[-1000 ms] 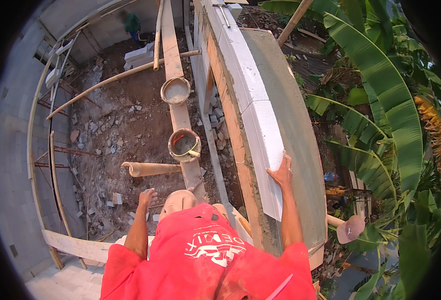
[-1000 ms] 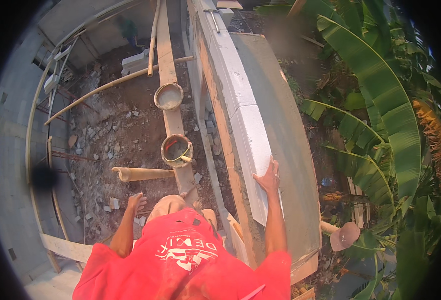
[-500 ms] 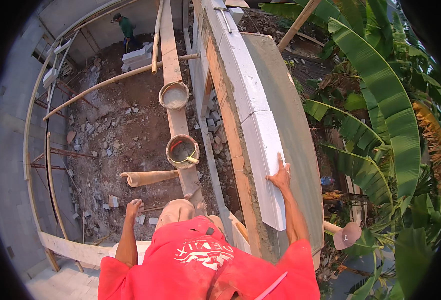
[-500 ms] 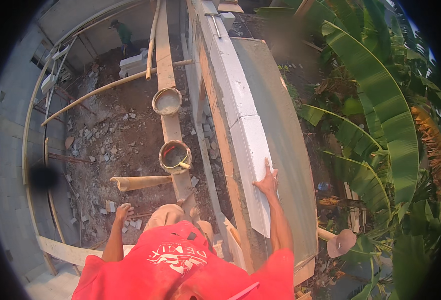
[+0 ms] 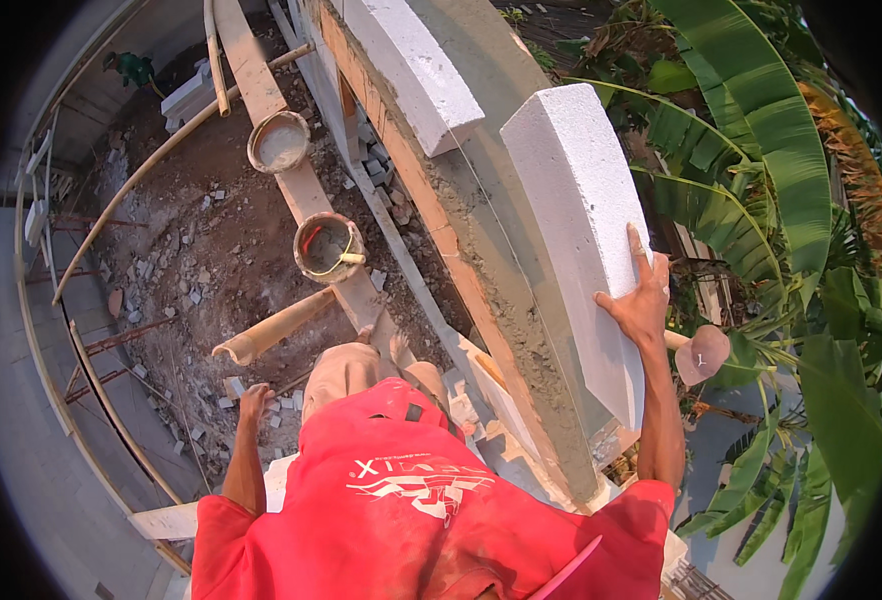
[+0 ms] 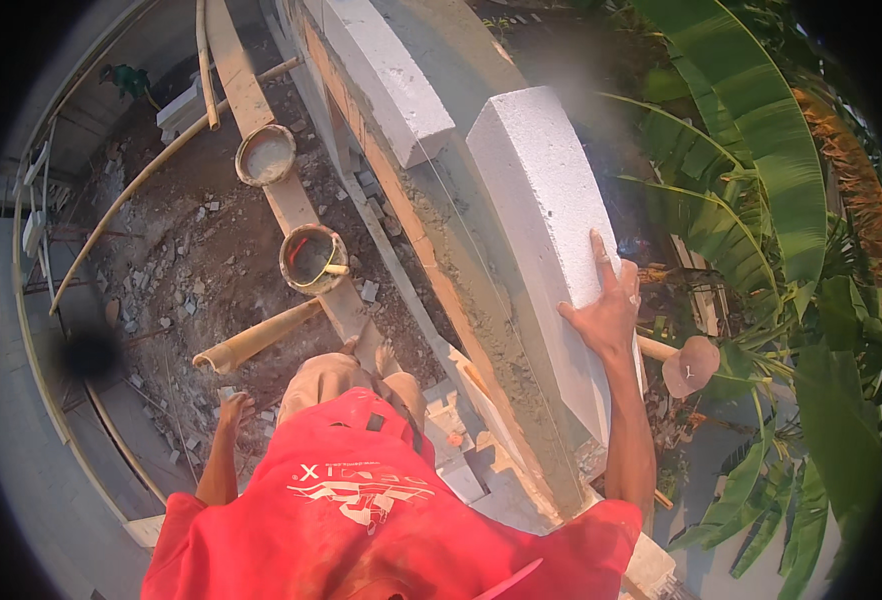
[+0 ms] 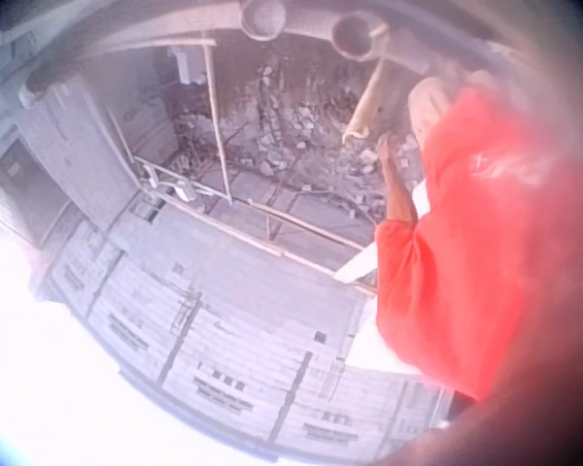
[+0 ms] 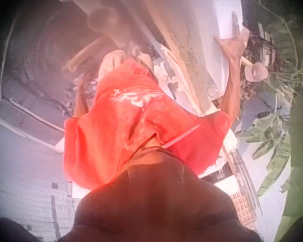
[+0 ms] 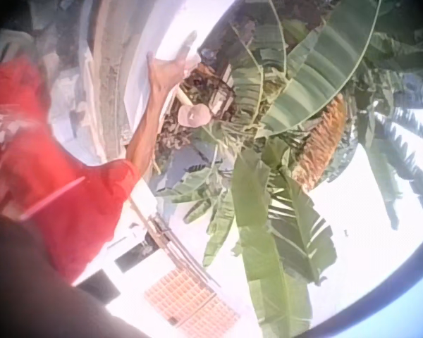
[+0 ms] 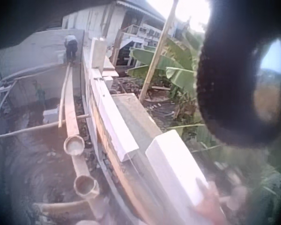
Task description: The person places white blocks onto a curved wall section, then scoops mortar from a bucket with a trowel and spreads it along the wall. The person repeats this process, positioning blocks and applying mortar to secure them.
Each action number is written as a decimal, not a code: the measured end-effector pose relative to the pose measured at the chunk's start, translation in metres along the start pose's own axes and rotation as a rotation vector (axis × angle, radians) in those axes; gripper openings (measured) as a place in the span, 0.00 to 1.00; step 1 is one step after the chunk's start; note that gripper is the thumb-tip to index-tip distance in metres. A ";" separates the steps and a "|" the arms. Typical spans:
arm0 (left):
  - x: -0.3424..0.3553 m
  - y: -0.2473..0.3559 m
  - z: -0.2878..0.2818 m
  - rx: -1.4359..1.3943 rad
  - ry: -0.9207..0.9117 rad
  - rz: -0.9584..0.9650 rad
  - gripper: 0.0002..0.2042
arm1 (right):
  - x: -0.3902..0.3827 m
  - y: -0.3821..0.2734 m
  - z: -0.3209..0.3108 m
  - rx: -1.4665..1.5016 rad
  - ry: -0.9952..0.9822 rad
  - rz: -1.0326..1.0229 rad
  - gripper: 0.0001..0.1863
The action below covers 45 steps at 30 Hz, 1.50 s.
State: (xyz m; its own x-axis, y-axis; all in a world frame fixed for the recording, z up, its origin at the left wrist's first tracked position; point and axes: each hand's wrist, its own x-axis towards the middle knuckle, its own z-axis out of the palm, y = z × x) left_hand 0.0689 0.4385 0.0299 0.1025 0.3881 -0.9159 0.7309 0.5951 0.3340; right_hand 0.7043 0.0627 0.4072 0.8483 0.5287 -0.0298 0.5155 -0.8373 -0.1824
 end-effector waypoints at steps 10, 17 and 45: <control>0.029 0.191 0.163 0.308 -0.362 0.183 0.17 | -0.187 -0.057 -0.110 0.134 0.079 0.187 0.60; 0.094 0.266 0.206 0.822 -0.464 0.159 0.17 | -0.317 -0.135 -0.076 0.252 -0.090 0.842 0.53; -0.012 0.331 0.384 1.753 -0.143 0.458 0.16 | -0.653 -0.047 0.537 0.859 0.335 2.447 0.68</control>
State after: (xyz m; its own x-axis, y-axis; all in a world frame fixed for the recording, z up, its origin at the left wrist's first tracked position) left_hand 0.5688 0.3612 0.0663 0.4588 0.1769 -0.8708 0.4065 -0.9132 0.0286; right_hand 0.0608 -0.1683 -0.0921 -0.3417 -0.7390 -0.5806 -0.8094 0.5454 -0.2178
